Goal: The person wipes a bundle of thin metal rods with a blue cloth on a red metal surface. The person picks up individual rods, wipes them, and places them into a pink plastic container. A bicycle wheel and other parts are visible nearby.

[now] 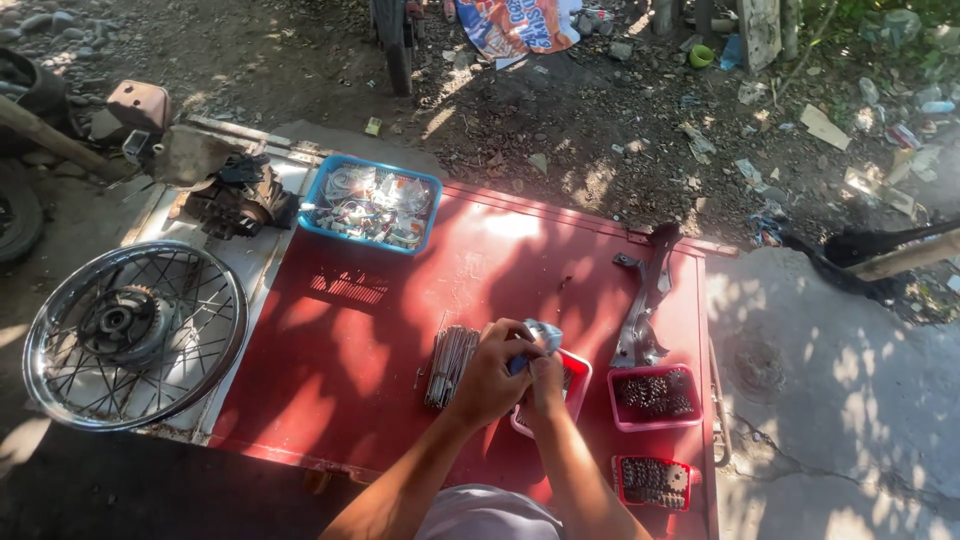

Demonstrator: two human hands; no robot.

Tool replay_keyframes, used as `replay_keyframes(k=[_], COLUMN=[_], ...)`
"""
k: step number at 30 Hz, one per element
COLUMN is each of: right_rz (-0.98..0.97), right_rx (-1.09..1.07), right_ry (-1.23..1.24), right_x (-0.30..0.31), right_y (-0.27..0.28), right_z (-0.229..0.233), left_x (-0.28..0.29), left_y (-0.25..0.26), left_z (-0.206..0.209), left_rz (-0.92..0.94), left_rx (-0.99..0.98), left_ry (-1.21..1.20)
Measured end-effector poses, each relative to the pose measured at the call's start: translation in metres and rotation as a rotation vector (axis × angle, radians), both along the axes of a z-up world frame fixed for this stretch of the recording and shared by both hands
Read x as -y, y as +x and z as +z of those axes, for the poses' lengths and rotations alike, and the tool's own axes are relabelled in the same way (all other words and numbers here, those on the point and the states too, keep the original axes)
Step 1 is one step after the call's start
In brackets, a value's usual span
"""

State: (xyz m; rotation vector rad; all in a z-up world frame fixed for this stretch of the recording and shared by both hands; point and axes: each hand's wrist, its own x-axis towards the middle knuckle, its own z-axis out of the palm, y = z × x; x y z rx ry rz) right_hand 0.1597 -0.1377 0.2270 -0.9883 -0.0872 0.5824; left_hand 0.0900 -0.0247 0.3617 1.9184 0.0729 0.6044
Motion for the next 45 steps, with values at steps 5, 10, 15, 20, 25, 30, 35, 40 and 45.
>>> replay_keyframes(k=[5,10,15,20,25,30,35,40,45], right_rz=[0.071,0.216,0.065,0.002,-0.109,0.022,0.204,0.15,-0.031], right_rx=[-0.335,-0.368,-0.303,-0.127,-0.276,-0.484,-0.543,-0.46,-0.342], right_ry=[0.259,0.257,0.014,-0.038,-0.037,0.283,0.307,0.154,0.32], right_x=[0.008,-0.017,-0.022,-0.025,-0.022,-0.032,-0.048,-0.052,-0.04], right_y=[0.012,-0.028,-0.03,-0.021,-0.02,-0.046,-0.069,-0.066,-0.037], right_z=[0.039,0.067,0.03,0.023,0.02,0.078,0.063,-0.008,-0.013], left_x=[-0.006,-0.026,-0.034,-0.036,-0.046,-0.065,-0.081,-0.077,-0.061], left_y=[0.002,0.006,-0.011,-0.025,-0.034,-0.019,-0.009,-0.015,-0.031], left_z=[-0.045,-0.053,0.02,0.021,0.001,-0.033,-0.034,-0.009,0.032], left_rz=[0.111,0.157,0.127,-0.011,-0.111,-0.019,-0.146,-0.211,-0.145], left_rx=[-0.048,-0.255,-0.215,-0.039,0.011,-0.152,-0.349,-0.247,-0.013], left_ry=[-0.446,-1.008,-0.235,0.064,0.001,-0.671,-0.958,-0.467,0.061])
